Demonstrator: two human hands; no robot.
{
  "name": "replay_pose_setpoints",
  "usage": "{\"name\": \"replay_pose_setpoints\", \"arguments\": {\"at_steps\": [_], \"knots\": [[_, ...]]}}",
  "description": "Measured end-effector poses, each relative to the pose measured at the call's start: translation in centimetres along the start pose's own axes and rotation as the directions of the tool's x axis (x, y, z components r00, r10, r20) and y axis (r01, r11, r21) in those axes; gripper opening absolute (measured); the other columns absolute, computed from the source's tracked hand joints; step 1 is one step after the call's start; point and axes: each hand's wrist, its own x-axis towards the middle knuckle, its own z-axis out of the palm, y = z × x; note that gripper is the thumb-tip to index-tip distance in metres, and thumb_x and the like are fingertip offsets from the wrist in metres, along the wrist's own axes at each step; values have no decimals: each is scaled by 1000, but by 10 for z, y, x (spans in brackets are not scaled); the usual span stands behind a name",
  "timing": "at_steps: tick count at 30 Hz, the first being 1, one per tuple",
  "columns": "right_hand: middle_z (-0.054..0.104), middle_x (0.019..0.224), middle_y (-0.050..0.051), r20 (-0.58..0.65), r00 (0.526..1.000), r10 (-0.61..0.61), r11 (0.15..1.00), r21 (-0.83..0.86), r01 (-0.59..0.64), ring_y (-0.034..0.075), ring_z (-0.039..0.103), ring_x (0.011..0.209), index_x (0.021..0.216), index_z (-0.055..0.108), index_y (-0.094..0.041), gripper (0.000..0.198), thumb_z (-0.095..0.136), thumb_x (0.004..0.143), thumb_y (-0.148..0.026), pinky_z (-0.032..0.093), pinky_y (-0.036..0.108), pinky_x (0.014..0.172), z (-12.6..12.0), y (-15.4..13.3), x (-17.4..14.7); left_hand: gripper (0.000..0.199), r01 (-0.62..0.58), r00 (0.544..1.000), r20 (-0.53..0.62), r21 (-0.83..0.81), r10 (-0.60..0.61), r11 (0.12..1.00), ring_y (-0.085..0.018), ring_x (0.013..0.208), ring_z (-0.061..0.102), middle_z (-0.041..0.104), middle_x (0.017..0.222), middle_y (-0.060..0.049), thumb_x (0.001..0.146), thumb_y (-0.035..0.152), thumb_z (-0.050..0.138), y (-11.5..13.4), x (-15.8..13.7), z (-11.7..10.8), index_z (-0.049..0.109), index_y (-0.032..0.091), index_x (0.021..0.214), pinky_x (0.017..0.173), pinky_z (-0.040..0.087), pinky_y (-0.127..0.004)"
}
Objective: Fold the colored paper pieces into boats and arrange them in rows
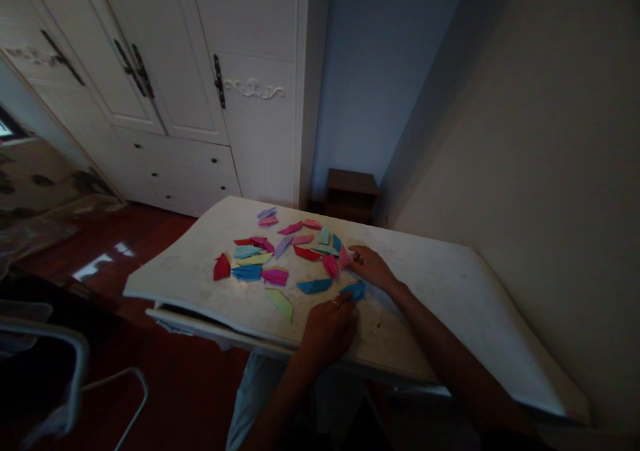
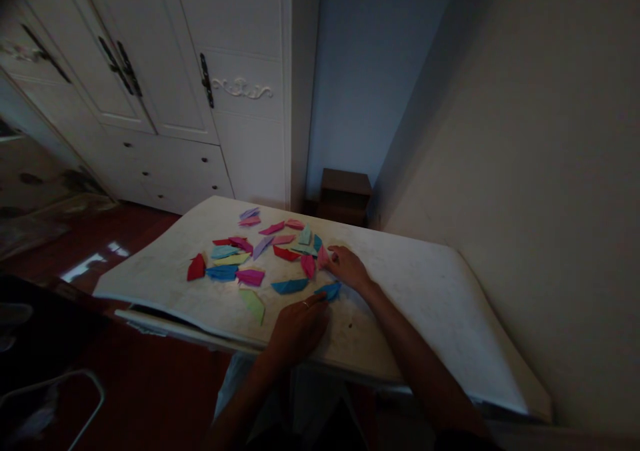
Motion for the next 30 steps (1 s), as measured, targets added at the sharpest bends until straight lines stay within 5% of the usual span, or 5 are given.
{"name": "replay_pose_setpoints", "arguments": {"at_steps": [13,24,30], "knots": [[67,66,0,5,995,101,991,93,-101,15,60,62,72,67,-20,14,64,76,-32,38,23,55,2,1,-8,22,94,982,-144,-175,-120,980,-22,104,65,63,124,-10,90,24,50,-2,-2,1,62,21,108,88,54,-37],[69,66,2,-17,990,137,931,344,-122,17,64,62,68,62,-19,12,62,69,-31,44,24,55,0,6,-13,19,131,947,-234,-343,-219,930,-20,100,64,69,108,-7,88,23,52,-7,-1,2,66,21,101,91,50,-34],[68,67,3,-91,982,163,927,354,-122,17,63,64,69,62,-19,13,61,70,-32,43,24,57,3,7,-10,19,194,946,-190,-315,-262,929,-18,80,64,71,97,-5,89,26,52,-5,0,1,67,21,99,77,50,-31]]}}
